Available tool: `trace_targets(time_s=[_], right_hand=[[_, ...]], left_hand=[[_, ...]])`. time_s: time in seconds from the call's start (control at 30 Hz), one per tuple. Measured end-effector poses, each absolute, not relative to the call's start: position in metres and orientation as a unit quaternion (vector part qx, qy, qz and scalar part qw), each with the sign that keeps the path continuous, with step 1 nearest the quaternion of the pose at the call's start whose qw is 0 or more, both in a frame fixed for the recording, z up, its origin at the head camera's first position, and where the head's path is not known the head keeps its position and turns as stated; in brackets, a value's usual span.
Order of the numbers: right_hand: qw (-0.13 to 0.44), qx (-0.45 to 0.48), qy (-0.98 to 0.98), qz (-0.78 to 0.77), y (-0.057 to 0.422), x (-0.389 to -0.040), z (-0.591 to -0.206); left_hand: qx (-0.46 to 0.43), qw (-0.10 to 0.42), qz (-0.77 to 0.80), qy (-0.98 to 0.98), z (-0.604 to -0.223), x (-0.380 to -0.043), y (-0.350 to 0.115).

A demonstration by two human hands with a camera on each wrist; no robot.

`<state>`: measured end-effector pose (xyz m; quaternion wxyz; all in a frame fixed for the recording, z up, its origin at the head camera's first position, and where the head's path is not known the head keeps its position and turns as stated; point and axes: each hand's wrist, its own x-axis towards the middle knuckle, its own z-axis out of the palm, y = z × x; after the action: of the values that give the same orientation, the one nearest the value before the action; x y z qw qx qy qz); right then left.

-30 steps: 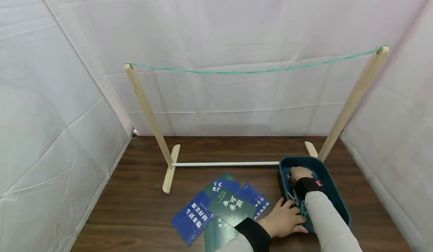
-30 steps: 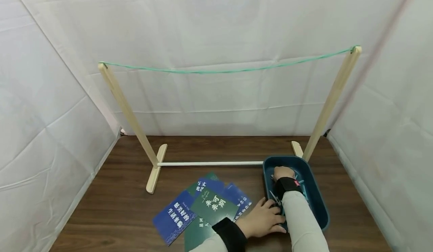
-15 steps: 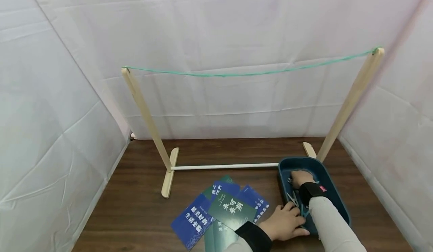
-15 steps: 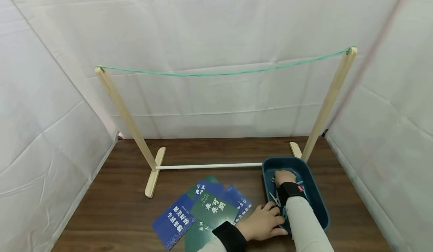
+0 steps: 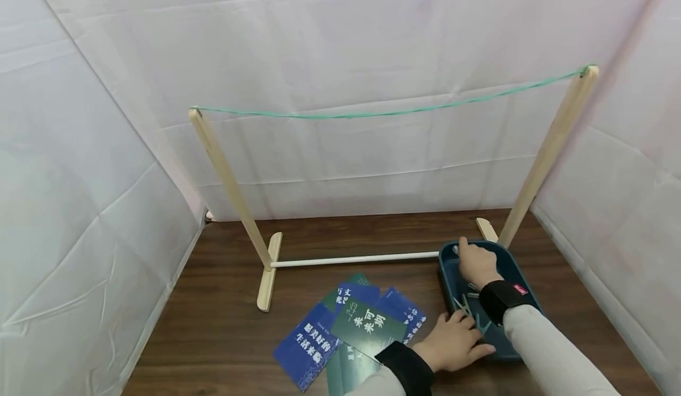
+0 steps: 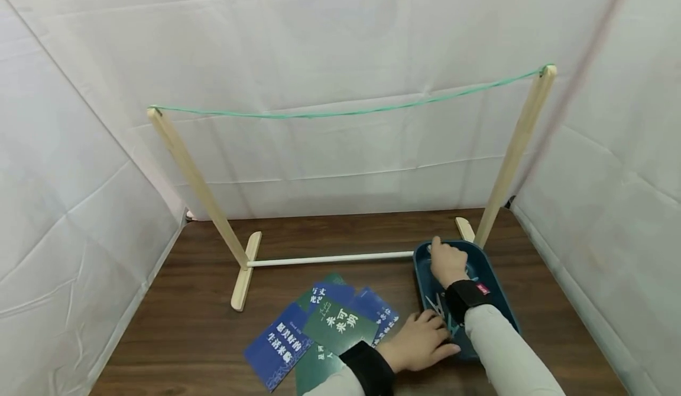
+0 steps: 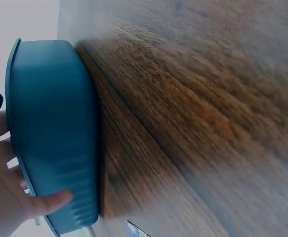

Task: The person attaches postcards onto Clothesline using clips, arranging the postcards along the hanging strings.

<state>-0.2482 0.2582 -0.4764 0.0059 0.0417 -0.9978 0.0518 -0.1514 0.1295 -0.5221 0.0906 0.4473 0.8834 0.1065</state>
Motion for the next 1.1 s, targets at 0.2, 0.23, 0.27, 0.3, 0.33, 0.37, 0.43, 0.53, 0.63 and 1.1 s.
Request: trace_targets(time_s=[0.2, 0.23, 0.27, 0.3, 0.33, 0.37, 0.43, 0.53, 0.63, 1.1], right_hand=[[0.202, 0.059, -0.974, 0.088, 0.225, -0.250, -0.463], [0.220, 0.067, -0.969, 0.094, 0.218, -0.249, -0.461], [0.230, 0.072, -0.965, 0.102, 0.211, -0.248, -0.458], [0.235, 0.078, -0.962, 0.111, 0.203, -0.246, -0.455], [0.235, 0.084, -0.961, 0.121, 0.195, -0.243, -0.452], [0.233, 0.090, -0.960, 0.129, 0.188, -0.241, -0.450], [0.227, 0.104, -0.958, 0.142, 0.173, -0.234, -0.444], [0.227, 0.135, -0.953, 0.151, 0.154, -0.224, -0.436], [0.234, 0.163, -0.944, 0.164, 0.138, -0.214, -0.428], [0.316, 0.236, -0.879, 0.269, 0.114, -0.239, -0.520]], left_hand=[[0.466, 0.020, 0.190, 0.864, -0.515, -0.156, 0.093], [0.457, 0.011, 0.196, 0.867, -0.514, -0.155, 0.084], [0.443, 0.005, 0.202, 0.873, -0.512, -0.155, 0.074], [0.426, 0.003, 0.204, 0.881, -0.511, -0.154, 0.065], [0.409, 0.006, 0.207, 0.889, -0.510, -0.152, 0.056], [0.395, 0.005, 0.206, 0.895, -0.510, -0.151, 0.048], [0.373, 0.006, 0.203, 0.905, -0.510, -0.149, 0.034], [0.350, 0.000, 0.204, 0.915, -0.511, -0.147, 0.016], [0.321, -0.018, 0.209, 0.924, -0.512, -0.147, -0.001], [0.108, -0.058, 0.233, 0.965, -0.518, -0.159, -0.099]])
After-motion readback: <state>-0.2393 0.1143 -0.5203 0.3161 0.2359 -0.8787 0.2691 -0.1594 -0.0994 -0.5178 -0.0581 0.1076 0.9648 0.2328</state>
